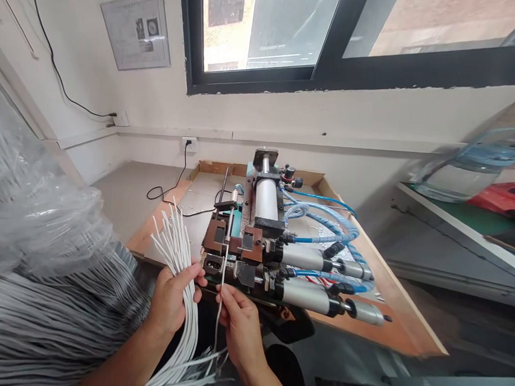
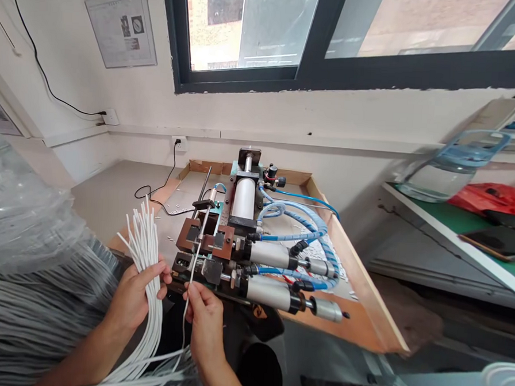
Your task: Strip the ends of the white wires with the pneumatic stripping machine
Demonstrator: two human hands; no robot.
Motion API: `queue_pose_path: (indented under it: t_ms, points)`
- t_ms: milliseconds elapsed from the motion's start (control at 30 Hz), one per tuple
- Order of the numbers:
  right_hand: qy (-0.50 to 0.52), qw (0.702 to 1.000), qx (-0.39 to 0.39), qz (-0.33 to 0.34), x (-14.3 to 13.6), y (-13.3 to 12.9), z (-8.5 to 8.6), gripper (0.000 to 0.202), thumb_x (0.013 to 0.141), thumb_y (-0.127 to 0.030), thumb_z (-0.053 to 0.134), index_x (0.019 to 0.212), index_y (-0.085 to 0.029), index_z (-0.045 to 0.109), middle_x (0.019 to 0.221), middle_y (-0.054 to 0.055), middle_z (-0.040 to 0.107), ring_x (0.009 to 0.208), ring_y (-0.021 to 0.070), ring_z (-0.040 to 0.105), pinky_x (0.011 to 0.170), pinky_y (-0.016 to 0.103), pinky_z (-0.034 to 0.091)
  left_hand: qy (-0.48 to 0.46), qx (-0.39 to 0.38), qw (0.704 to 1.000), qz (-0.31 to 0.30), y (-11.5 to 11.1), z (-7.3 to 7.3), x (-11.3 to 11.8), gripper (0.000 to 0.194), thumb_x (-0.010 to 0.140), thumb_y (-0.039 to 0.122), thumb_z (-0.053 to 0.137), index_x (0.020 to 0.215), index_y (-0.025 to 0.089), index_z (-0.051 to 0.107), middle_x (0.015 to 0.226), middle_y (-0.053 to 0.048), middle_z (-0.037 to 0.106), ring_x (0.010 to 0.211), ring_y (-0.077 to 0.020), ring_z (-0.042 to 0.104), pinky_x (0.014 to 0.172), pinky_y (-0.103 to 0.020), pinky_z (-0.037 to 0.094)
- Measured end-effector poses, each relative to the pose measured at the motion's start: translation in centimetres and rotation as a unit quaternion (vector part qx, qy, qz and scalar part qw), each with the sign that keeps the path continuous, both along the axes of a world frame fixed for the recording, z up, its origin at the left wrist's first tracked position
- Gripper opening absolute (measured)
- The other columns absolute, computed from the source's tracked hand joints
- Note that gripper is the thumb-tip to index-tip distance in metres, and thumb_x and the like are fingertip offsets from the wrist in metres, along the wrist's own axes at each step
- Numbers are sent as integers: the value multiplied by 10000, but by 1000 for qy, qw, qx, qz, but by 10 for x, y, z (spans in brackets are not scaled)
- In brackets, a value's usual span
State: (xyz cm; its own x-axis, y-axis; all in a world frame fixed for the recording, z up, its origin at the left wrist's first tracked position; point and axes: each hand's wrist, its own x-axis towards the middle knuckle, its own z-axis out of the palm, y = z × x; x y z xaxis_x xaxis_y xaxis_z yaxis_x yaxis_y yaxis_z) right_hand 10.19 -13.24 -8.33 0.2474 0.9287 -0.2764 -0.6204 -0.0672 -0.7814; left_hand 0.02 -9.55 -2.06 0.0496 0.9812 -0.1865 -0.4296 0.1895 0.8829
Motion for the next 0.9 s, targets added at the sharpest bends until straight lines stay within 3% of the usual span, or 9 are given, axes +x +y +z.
queue_pose_path:
  t_ms: [333,433,500,567,633,700,800,867,900]
  points:
    - [15,1000,-6,16,1,3,5,242,597,-346,711,597,-123,617,517,-31,458,408,38,233,394,189,132,-4,3,1000,1,-4,3,0,149,615,188,675,714,130,580,569,7,579,490,-100,519,349,-173,334]
    - [-39,999,6,16,3,3,0,257,637,-377,676,682,-128,633,548,-27,479,410,42,252,400,193,170,-11,6,1000,-2,-5,4,0,160,611,195,678,715,127,578,574,6,576,490,-100,516,350,-176,332]
    - [-132,991,20,28,4,0,-9,267,695,-401,611,724,-137,640,571,-18,503,418,57,303,414,203,227,-18,3,1000,-1,-6,3,-1,168,607,195,682,719,128,576,572,7,575,486,-101,514,346,-178,328]
    - [-283,956,34,73,6,-7,-24,267,742,-393,543,663,-155,634,561,-8,519,455,92,395,456,224,303,-30,-7,1000,1,-6,2,-2,176,599,191,686,722,130,575,565,9,578,479,-101,513,342,-178,323]
    - [-414,901,33,127,9,-16,-39,261,724,-362,549,555,-172,609,535,12,534,516,142,482,512,254,359,-43,-21,999,2,-5,0,-4,175,592,185,688,714,130,575,555,11,580,475,-100,515,342,-175,320]
    - [-477,866,16,147,13,-24,-48,213,685,-333,580,542,-178,610,597,61,584,610,200,542,573,296,394,-55,-39,998,2,-5,-5,-6,172,589,187,689,706,127,578,549,13,578,474,-98,519,345,-172,322]
    - [-456,877,27,147,12,-31,-40,234,732,-356,537,785,-158,652,864,140,620,827,253,556,687,339,419,-64,-63,996,7,-2,-14,-8,173,588,201,692,692,118,582,546,10,572,476,-97,522,346,-171,333]
    - [-354,905,67,226,4,-32,-24,320,775,-407,493,933,-159,617,910,118,612,818,229,560,666,323,441,-66,-77,995,10,2,-18,-9,174,598,218,688,695,112,590,555,4,575,487,-99,528,358,-174,358]
    - [-285,911,82,286,-3,-33,-17,337,770,-438,499,921,-158,611,840,90,614,727,204,564,604,301,449,-67,-85,994,7,3,-20,-10,179,605,228,685,708,110,598,563,0,579,496,-101,536,369,-179,377]
